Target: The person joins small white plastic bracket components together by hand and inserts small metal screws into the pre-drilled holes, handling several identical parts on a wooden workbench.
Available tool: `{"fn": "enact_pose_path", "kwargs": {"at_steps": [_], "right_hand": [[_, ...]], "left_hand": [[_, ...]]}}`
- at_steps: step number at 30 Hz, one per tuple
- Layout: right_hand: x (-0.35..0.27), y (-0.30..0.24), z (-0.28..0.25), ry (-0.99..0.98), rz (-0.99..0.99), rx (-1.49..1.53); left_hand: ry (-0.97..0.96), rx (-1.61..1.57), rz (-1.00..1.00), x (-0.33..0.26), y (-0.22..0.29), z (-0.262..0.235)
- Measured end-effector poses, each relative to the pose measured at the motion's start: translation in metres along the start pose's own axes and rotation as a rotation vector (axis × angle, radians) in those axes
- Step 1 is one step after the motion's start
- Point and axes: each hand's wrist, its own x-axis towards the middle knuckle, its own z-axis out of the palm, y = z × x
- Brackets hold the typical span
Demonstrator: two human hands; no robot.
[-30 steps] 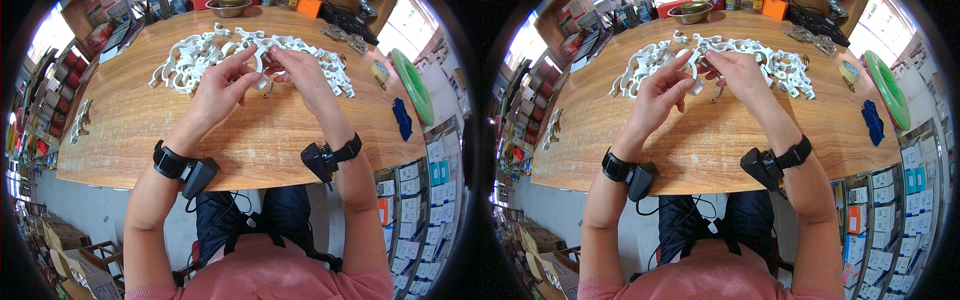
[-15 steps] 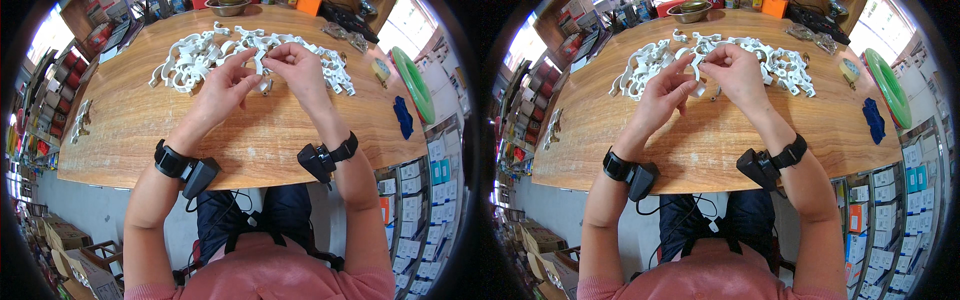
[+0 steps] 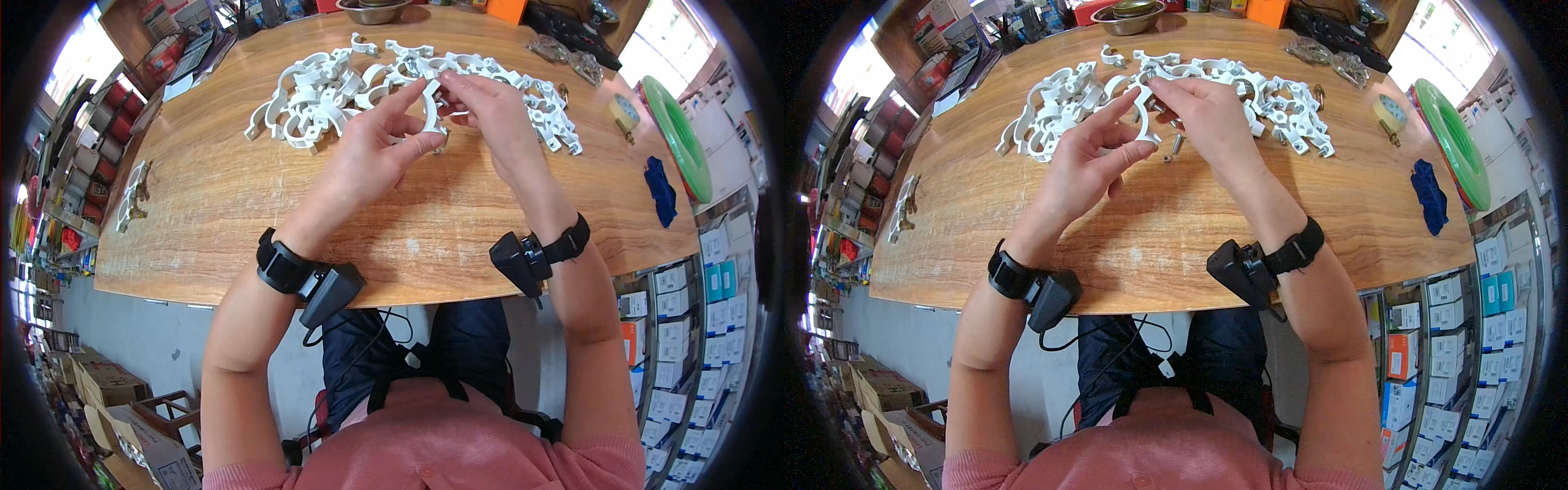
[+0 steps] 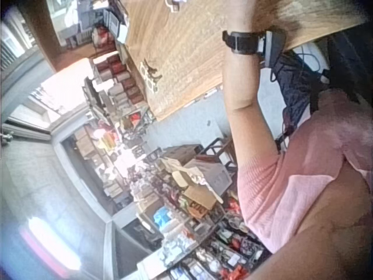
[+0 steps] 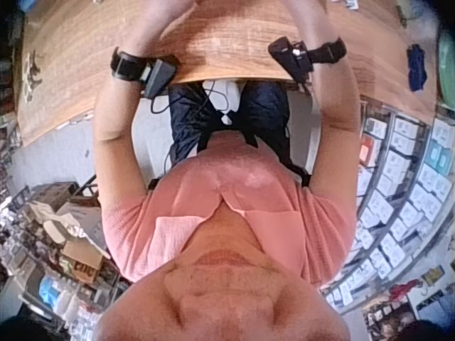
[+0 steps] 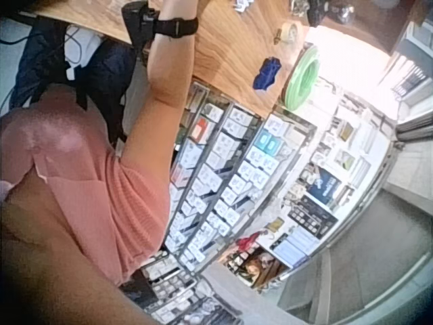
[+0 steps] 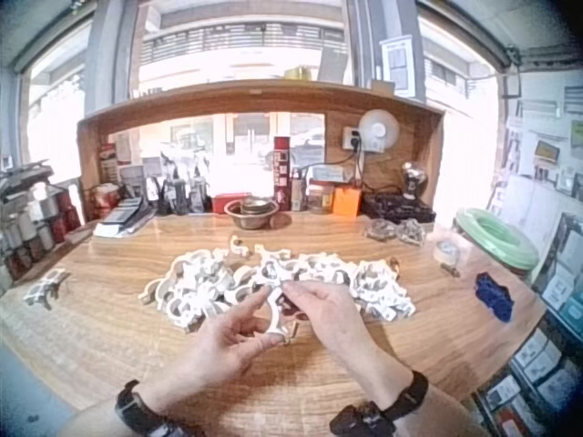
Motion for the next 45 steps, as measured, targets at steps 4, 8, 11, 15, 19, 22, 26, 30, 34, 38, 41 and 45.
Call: {"fn": "enact_pose_path", "kwargs": {"at_steps": [4,8,11,15,19,22,26,30,34,38,41,45], "right_hand": [[-0.003,-0.002,-0.001,-0.007,0.126,0.016],[-0.003,-0.003,0.002,0.003,0.082,-0.007],[-0.002,0.0,0.002,0.02,-0.068,-0.043],[-0.004,-0.005,0.003,-0.012,-0.125,-0.022],[0.0,0.004,0.0,0.106,-0.153,0.008],[0.001,0.008,0.0,0.054,-0.021,0.004],[-0.005,0.007,0.005,-0.074,0.126,0.107],[-0.003,0.014,0.005,-0.054,0.056,0.125],[-0.003,0.014,0.01,0.05,0.006,0.107],[-0.003,0.011,0.01,0.084,-0.061,0.173],[-0.003,0.013,0.01,0.101,-0.047,0.233],[-0.002,0.017,0.009,0.052,0.028,0.216]], "left_hand": [[0.049,0.021,-0.019,0.001,-0.003,0.004],[0.076,0.053,-0.044,0.004,-0.008,0.001],[0.093,0.03,-0.054,0.004,-0.005,0.0],[0.085,0.019,-0.059,0.004,-0.008,-0.003],[0.08,0.002,-0.035,0.005,-0.006,-0.001],[0.082,-0.024,-0.021,0.006,-0.008,-0.001],[0.076,-0.024,0.0,0.006,-0.009,-0.001],[0.072,-0.019,0.014,0.006,-0.008,0.0],[0.078,0.009,-0.002,0.006,-0.01,-0.001],[0.092,0.025,-0.022,0.006,-0.012,-0.002],[0.095,0.018,-0.02,0.006,-0.012,-0.001],[0.087,0.018,-0.015,0.006,-0.012,0.0]]}}
